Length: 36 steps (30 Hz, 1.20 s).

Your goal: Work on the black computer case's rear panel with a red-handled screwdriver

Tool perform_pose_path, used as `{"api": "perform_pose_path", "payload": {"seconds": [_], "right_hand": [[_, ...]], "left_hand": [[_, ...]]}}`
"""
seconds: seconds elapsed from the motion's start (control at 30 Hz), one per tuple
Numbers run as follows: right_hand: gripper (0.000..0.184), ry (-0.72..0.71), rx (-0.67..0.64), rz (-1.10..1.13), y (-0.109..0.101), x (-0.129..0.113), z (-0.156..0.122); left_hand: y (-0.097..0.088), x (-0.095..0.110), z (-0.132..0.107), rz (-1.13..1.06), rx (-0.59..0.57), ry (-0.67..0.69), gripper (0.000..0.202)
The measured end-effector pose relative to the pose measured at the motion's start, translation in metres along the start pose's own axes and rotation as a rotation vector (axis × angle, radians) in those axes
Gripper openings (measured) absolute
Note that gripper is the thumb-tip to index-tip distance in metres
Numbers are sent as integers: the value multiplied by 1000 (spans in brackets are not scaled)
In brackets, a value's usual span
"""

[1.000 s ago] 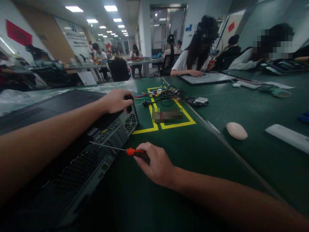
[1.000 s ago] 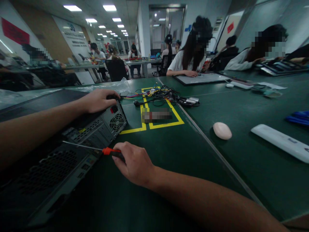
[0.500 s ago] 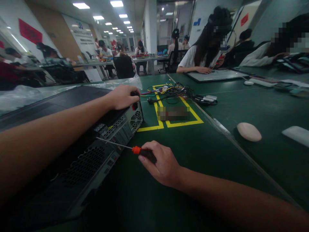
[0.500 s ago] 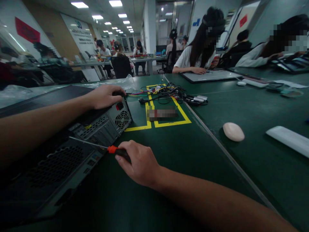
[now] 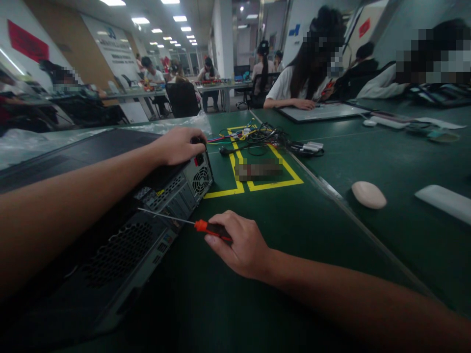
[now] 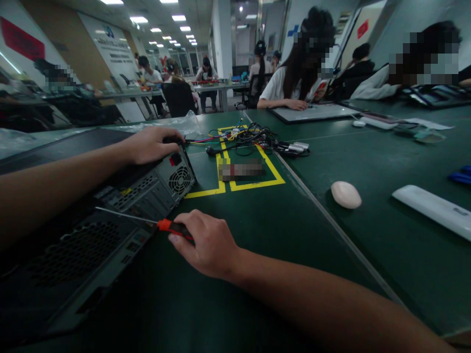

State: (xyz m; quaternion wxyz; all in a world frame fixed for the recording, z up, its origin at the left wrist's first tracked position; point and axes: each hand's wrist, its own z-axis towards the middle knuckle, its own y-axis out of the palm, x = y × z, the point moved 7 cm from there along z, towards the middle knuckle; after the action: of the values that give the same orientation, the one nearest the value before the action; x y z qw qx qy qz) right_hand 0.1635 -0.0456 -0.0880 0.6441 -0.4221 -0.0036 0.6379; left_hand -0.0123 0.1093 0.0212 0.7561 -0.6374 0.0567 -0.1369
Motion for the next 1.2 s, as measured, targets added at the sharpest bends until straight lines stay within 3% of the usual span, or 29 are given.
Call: {"api": "perform_pose_path", "payload": {"seconds": [0.3, 0.77, 1.0, 1.2], "right_hand": [[30, 22, -36, -58, 3, -4, 0], [14, 383, -123, -22, -10, -23, 1], [12, 371, -69, 14, -5, -28, -4], [8, 251, -51, 19, -2, -23, -2]], "left_hand": [[0, -1, 0, 26, -4, -6, 53], [2, 2, 1, 50, -16, 4, 54], [2, 2, 0, 49, -9, -11, 52], [1, 1, 0, 30, 20, 5, 51]]}}
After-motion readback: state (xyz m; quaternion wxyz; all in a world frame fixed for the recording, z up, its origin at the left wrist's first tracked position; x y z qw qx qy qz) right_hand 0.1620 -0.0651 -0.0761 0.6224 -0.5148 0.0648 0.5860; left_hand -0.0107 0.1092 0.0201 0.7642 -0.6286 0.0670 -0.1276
